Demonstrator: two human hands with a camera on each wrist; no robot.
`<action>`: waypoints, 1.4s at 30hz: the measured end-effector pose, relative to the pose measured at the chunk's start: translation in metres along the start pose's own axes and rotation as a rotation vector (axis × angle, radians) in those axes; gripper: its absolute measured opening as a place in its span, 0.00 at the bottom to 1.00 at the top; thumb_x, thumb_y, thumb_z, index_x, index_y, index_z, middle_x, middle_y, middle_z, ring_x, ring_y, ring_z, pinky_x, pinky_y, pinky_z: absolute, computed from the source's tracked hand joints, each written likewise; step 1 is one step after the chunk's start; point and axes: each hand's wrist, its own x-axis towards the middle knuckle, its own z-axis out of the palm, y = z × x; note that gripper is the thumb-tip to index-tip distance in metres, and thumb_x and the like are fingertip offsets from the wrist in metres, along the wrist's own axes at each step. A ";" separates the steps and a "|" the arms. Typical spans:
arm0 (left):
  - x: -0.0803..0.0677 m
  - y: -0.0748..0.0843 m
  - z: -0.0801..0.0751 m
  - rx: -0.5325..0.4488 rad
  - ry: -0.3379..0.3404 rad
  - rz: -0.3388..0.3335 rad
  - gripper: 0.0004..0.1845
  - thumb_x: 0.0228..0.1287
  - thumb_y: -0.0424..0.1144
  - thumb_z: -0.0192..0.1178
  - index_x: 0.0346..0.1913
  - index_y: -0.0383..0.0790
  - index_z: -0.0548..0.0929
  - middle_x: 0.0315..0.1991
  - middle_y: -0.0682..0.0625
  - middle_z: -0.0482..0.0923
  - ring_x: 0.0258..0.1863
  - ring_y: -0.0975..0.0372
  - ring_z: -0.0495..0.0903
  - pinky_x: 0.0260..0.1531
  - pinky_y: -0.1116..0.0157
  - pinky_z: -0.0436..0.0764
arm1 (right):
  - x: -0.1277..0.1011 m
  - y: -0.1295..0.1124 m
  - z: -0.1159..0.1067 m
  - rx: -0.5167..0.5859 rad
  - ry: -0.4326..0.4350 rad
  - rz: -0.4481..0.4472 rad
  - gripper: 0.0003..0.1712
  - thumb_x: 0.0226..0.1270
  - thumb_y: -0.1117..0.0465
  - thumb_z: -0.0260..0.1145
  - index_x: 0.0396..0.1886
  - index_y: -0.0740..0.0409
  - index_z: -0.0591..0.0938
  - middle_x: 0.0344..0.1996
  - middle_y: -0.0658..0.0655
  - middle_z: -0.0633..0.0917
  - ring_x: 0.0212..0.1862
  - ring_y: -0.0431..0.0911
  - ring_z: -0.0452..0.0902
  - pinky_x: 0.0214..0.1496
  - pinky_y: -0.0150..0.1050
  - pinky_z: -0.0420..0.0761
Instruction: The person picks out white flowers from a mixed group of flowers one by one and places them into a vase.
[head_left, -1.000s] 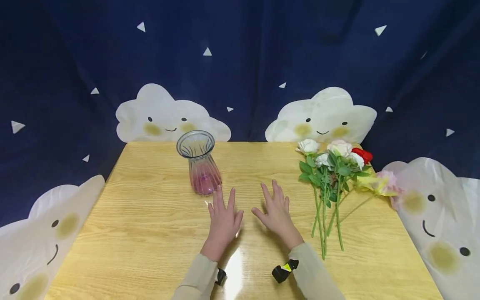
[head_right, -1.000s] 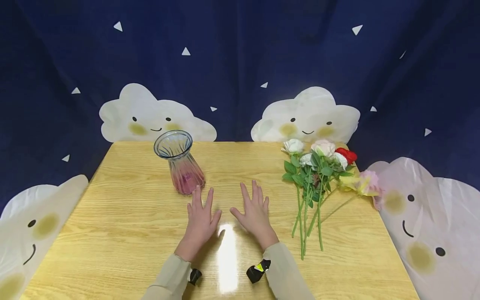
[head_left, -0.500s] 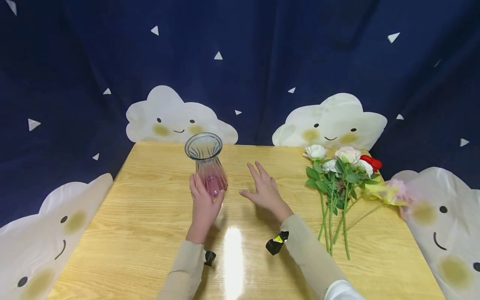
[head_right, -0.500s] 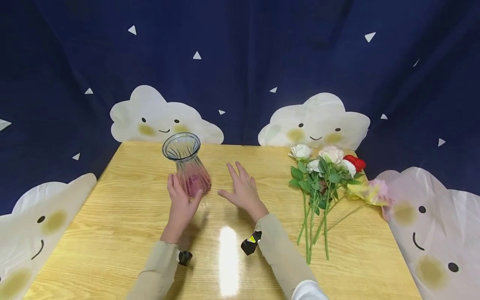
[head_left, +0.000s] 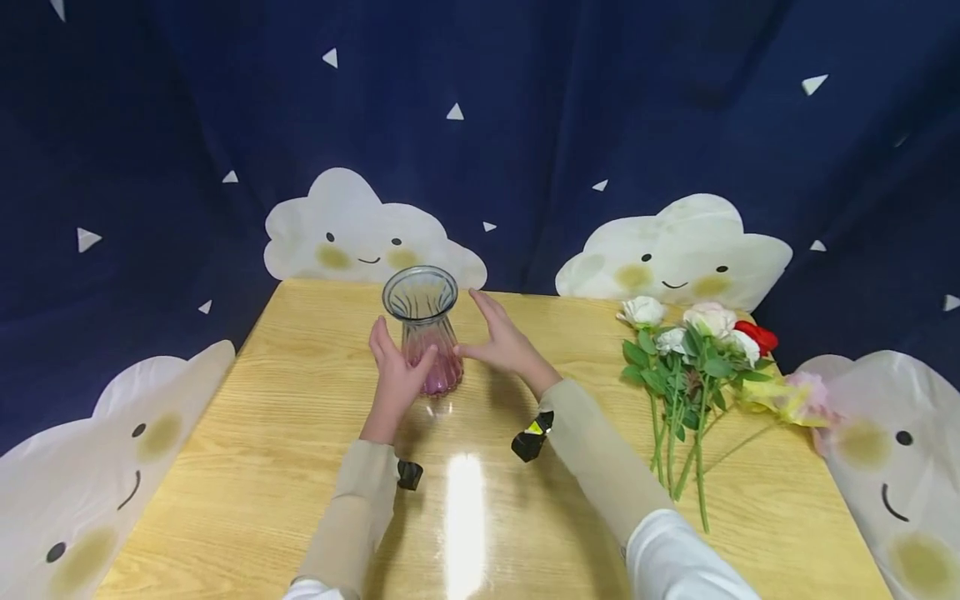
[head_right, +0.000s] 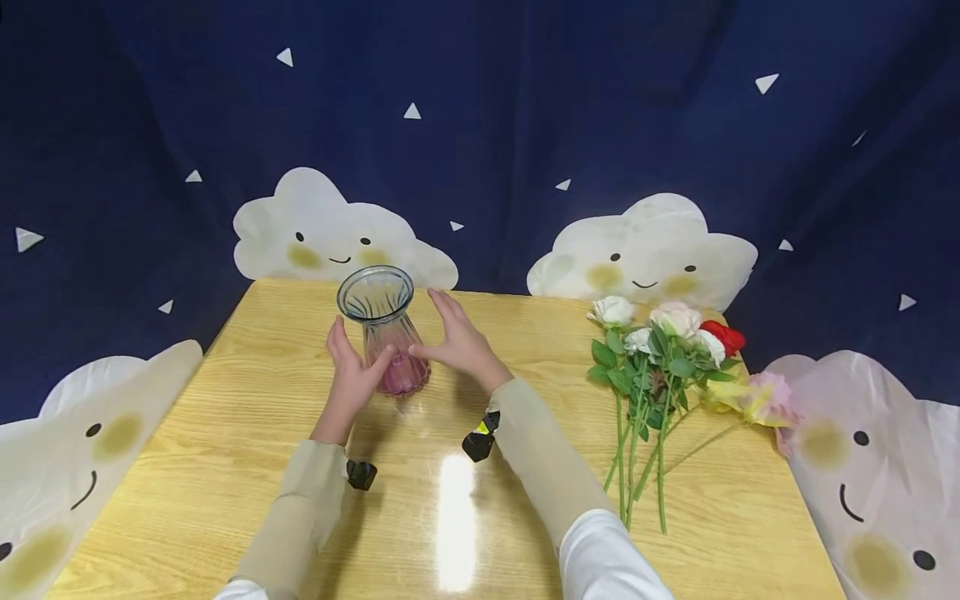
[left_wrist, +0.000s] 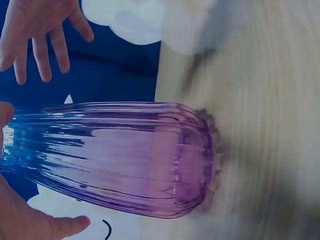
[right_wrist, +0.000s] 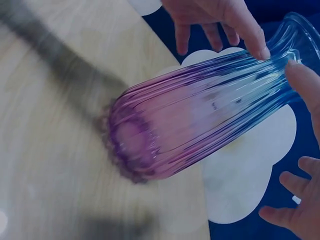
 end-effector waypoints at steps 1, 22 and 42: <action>0.002 0.000 0.000 -0.011 -0.011 0.000 0.51 0.55 0.45 0.61 0.68 0.36 0.34 0.66 0.37 0.31 0.65 0.44 0.40 0.61 0.47 0.50 | 0.004 -0.001 0.000 0.035 -0.004 -0.012 0.54 0.48 0.50 0.70 0.69 0.57 0.49 0.67 0.61 0.52 0.67 0.52 0.47 0.65 0.48 0.56; 0.021 -0.005 -0.003 -0.056 -0.159 0.003 0.51 0.48 0.43 0.67 0.68 0.42 0.42 0.64 0.36 0.41 0.64 0.46 0.48 0.61 0.46 0.52 | 0.036 -0.029 -0.011 0.493 -0.210 -0.110 0.53 0.40 0.75 0.70 0.66 0.70 0.51 0.63 0.68 0.60 0.65 0.55 0.52 0.67 0.50 0.49; 0.044 0.000 -0.027 -0.151 -0.325 0.076 0.38 0.49 0.36 0.67 0.62 0.35 0.60 0.60 0.40 0.63 0.60 0.49 0.61 0.60 0.48 0.56 | 0.054 -0.036 -0.019 0.465 -0.300 -0.115 0.46 0.41 0.75 0.70 0.63 0.69 0.59 0.58 0.67 0.67 0.61 0.55 0.60 0.64 0.45 0.57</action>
